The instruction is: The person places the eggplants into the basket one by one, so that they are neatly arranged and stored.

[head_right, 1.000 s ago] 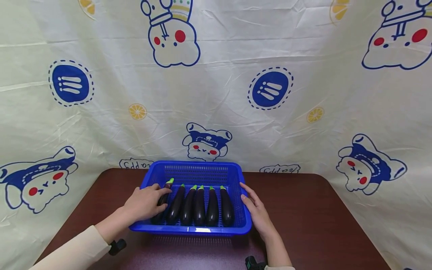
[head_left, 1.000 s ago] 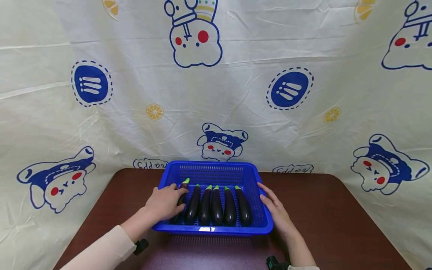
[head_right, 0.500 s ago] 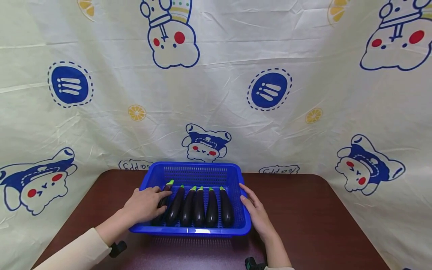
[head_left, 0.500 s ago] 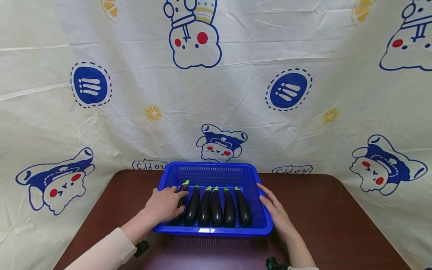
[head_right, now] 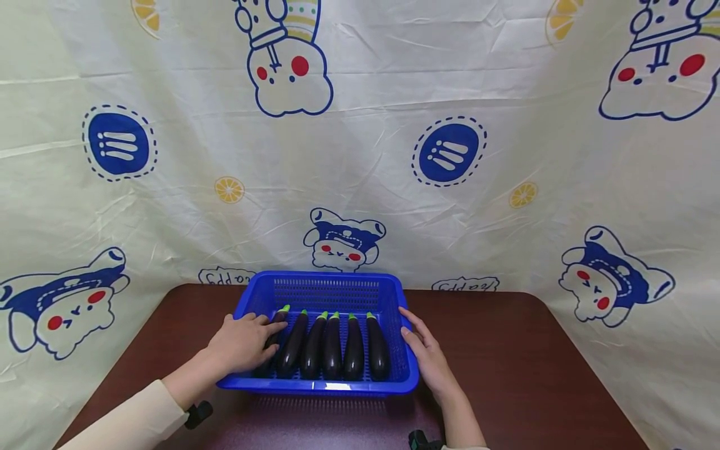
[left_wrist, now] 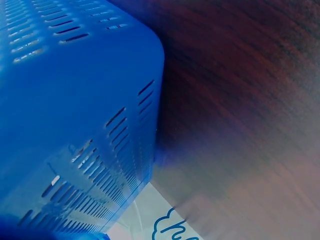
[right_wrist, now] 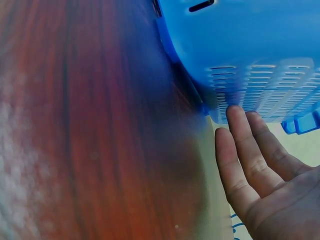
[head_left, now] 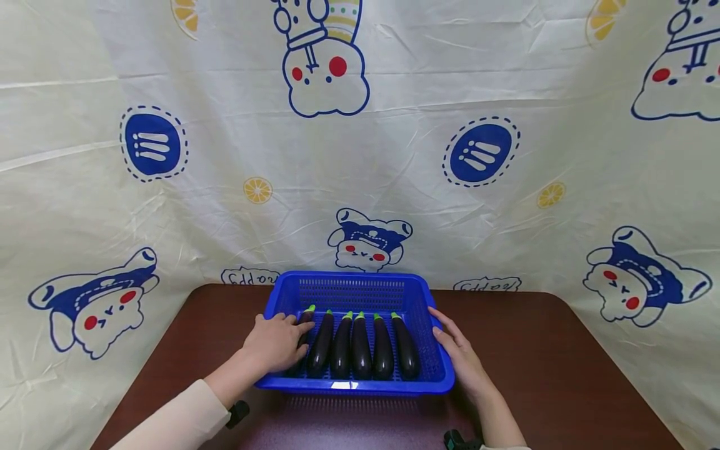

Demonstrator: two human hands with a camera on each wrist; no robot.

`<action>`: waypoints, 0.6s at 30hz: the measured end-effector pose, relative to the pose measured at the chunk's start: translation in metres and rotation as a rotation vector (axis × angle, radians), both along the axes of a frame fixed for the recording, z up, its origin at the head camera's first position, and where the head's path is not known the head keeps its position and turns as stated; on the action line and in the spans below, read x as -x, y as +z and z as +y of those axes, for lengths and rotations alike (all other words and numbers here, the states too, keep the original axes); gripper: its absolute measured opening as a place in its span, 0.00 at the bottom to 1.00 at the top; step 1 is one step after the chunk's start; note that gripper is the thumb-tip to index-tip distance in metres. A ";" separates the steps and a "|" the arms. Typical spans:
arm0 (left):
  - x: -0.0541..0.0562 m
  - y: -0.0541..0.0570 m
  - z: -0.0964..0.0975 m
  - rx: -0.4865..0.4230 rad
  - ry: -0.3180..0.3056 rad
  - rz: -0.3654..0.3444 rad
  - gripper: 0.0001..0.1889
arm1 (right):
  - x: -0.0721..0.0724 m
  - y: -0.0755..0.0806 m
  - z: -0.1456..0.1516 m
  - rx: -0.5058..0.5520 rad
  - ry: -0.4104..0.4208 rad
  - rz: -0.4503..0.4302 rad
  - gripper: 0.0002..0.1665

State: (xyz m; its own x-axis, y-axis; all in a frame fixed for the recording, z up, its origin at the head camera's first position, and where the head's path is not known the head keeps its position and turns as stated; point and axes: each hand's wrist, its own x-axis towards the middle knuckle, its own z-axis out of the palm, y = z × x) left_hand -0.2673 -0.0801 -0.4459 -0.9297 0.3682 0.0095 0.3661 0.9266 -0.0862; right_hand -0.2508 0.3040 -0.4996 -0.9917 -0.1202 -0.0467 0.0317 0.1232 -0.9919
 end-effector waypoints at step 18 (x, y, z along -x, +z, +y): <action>-0.001 -0.001 0.001 0.034 -0.007 0.014 0.25 | 0.000 -0.001 0.000 0.047 -0.007 -0.005 0.30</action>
State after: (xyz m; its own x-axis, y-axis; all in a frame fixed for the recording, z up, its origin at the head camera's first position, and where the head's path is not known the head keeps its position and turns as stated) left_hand -0.2665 -0.0787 -0.4471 -0.9270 0.3750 0.0099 0.3710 0.9204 -0.1231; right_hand -0.2510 0.3041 -0.5005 -0.9922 -0.1159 -0.0462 0.0375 0.0761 -0.9964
